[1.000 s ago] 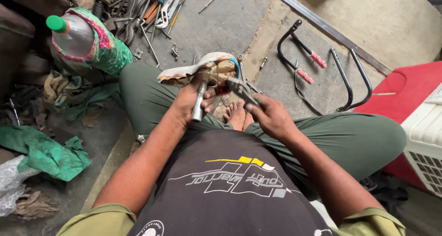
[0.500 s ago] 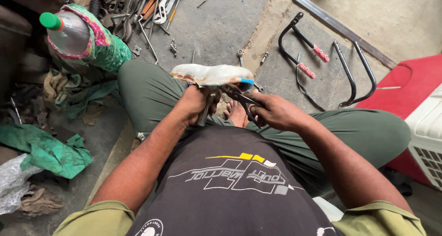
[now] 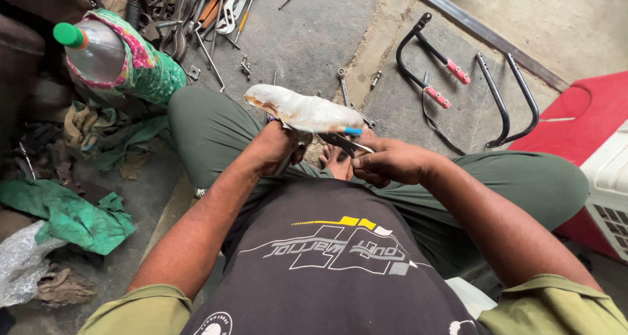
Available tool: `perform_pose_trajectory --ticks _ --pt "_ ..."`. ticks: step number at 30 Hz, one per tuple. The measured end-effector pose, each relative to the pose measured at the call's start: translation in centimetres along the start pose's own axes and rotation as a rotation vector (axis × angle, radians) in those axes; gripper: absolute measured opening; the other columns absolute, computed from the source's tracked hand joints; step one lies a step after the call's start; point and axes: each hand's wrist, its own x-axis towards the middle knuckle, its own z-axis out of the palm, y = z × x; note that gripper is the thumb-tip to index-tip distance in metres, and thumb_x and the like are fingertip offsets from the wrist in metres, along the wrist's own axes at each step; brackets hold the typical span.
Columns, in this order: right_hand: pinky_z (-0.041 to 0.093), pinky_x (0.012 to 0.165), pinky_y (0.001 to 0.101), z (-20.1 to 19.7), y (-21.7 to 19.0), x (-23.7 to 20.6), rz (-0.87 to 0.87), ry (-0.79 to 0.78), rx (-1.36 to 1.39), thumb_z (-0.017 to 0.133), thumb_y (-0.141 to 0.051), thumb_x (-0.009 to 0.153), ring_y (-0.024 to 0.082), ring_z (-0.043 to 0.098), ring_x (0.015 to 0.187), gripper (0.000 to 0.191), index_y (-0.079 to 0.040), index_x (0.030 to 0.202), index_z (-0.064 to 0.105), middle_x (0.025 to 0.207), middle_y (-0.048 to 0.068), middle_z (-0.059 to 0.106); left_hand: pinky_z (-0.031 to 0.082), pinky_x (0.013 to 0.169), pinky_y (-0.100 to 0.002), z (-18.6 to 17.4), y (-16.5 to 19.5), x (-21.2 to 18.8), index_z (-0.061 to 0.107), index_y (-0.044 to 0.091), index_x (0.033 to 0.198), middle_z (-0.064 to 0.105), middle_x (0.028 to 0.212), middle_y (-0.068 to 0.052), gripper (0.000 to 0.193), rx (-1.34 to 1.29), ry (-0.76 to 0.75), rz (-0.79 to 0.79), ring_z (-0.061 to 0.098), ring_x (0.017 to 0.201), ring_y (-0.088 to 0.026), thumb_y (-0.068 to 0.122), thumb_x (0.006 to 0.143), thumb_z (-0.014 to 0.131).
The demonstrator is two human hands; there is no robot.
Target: The person sits on the floor and uses pliers to bend and shape two curved metal rods. They then pick up a white plastic component, insert a metal tube into it, and use a wrench to tighten a fitting. The person continues to adjust the assembly with their hands and tools.
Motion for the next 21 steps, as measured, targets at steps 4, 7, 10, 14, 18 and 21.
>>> perform_pose_trajectory --ticks 4,7,10,14,18,21 --pt "0.031 0.046 0.0278 -0.5 1.6 1.5 -0.026 -0.04 -0.011 0.06 -0.034 0.115 0.011 0.04 0.055 0.04 0.0 0.096 0.049 0.072 -0.002 0.046 0.044 0.042 -0.028 0.1 -0.3 0.0 0.07 0.004 0.094 0.063 0.064 -0.002 0.014 0.403 0.164 0.043 0.056 0.05 -0.009 0.017 0.096 0.066" --pt "0.051 0.06 0.05 0.6 1.7 2.4 -0.436 0.581 -1.201 0.066 -0.033 0.098 0.042 0.065 0.072 0.035 -0.001 0.109 0.057 0.081 0.024 0.067 0.034 0.037 -0.029 0.5 -1.9 1.4 0.073 0.004 0.102 0.059 0.061 -0.002 0.021 -0.087 0.109 0.096 0.048 0.044 -0.011 0.016 0.097 0.057" --pt "0.053 0.073 0.0563 2.2 1.4 1.8 -0.259 0.784 -1.33 0.056 -0.025 0.098 0.045 0.069 0.087 0.026 -0.003 0.112 0.056 0.094 0.024 0.071 0.032 0.037 -0.031 1.5 -3.5 2.6 0.069 -0.004 0.101 0.054 0.061 -0.006 0.031 0.026 0.115 0.059 0.045 0.043 -0.014 0.026 0.107 0.064" --pt "0.051 0.069 0.0469 2.4 -0.5 -0.9 0.024 0.39 -1.024 0.063 -0.037 0.097 0.035 0.064 0.078 0.037 -0.005 0.118 0.061 0.087 0.018 0.069 0.038 0.051 -0.036 -0.7 -0.8 2.1 0.066 -0.002 0.11 0.059 0.077 -0.008 0.029 0.273 0.36 0.285 0.05 0.059 -0.017 0.027 0.103 0.067" --pt "0.051 0.069 0.033 1.0 0.1 -8.3 0.075 0.244 -0.549 0.065 -0.039 0.095 0.014 0.061 0.079 0.037 -0.007 0.112 0.071 0.087 0.001 0.07 0.045 0.069 -0.042 -14.4 5.5 0.2 0.062 -0.001 0.118 0.064 0.093 -0.012 0.036 0.09 0.822 0.376 0.057 0.078 -0.023 0.03 0.101 0.069" --pt "0.052 0.071 0.0419 -0.3 0.7 -7.5 0.107 0.437 -0.705 0.062 -0.038 0.097 0.026 0.062 0.075 0.037 -0.004 0.11 0.069 0.085 0.013 0.067 0.051 0.082 -0.046 -15.2 3.0 3.3 0.059 0.0 0.124 0.067 0.106 -0.014 0.042 0.428 0.673 0.306 0.062 0.092 -0.027 0.033 0.1 0.071"
